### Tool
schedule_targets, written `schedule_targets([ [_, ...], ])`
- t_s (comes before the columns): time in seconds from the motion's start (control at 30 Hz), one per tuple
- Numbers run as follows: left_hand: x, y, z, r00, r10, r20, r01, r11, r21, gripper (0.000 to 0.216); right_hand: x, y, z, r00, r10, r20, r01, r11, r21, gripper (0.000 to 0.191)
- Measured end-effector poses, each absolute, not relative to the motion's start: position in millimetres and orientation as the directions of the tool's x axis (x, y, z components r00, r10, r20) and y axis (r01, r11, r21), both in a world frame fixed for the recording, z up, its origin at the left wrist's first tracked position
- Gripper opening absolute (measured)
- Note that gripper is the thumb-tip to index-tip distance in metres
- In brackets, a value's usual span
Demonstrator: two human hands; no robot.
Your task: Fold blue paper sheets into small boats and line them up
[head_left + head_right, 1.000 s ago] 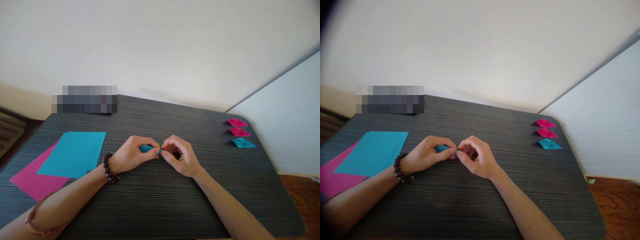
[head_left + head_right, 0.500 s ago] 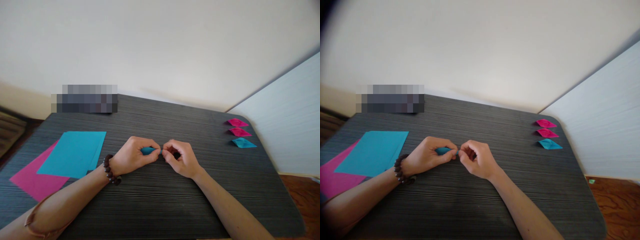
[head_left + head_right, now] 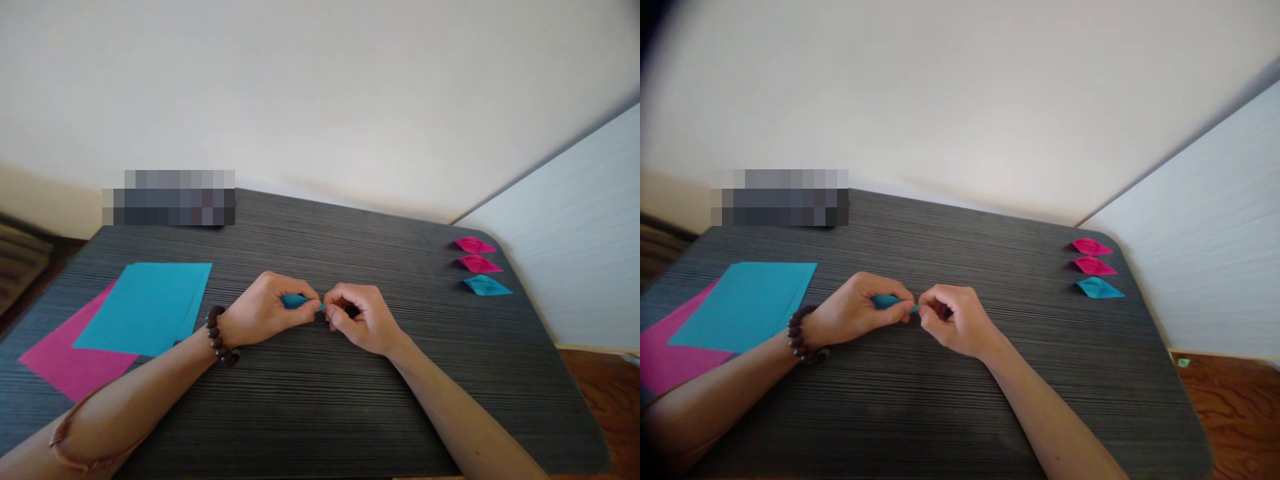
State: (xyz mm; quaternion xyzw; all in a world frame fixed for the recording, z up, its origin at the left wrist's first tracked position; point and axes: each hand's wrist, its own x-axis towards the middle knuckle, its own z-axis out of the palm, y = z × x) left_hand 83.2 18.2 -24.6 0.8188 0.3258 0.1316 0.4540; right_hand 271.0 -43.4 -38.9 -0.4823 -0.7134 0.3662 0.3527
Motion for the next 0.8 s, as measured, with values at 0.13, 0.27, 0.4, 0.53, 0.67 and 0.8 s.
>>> schedule_targets([
  [0.13, 82.5, 19.5, -22.6, 0.745, 0.659, -0.105, 0.416, -0.335, 0.846, 0.021, 272.7, -44.1, -40.0, -0.296, 0.946, 0.135, 0.388, 0.248, -0.888, 0.012],
  [0.27, 82.4, 20.6, -22.1, 0.728, 0.677, -0.109, 0.427, -0.322, 0.845, 0.022, 274.0, -44.9, -42.0, -0.283, 0.950, 0.131, 0.379, 0.236, -0.895, 0.012],
  [0.4, 82.5, 21.1, -23.1, 0.733, 0.672, -0.104, 0.425, -0.333, 0.842, 0.020, 272.3, -44.4, -42.7, -0.272, 0.944, 0.186, 0.415, 0.289, -0.863, 0.010],
  [0.53, 82.3, 20.2, -23.6, 0.753, 0.652, -0.091, 0.413, -0.359, 0.837, 0.020, 268.0, -43.5, -41.6, -0.290, 0.935, 0.206, 0.458, 0.324, -0.828, 0.007],
  [0.67, 82.4, 19.3, -25.5, 0.685, 0.722, -0.097, 0.420, -0.282, 0.863, 0.021, 269.5, -42.7, -43.6, -0.221, 0.936, 0.273, 0.488, 0.349, -0.800, 0.010],
  [0.8, 82.1, 23.1, -30.8, 0.632, 0.760, -0.149, 0.326, -0.087, 0.941, 0.032, 280.3, -40.3, -47.7, -0.040, 0.943, 0.330, 0.574, 0.292, -0.765, 0.012],
])
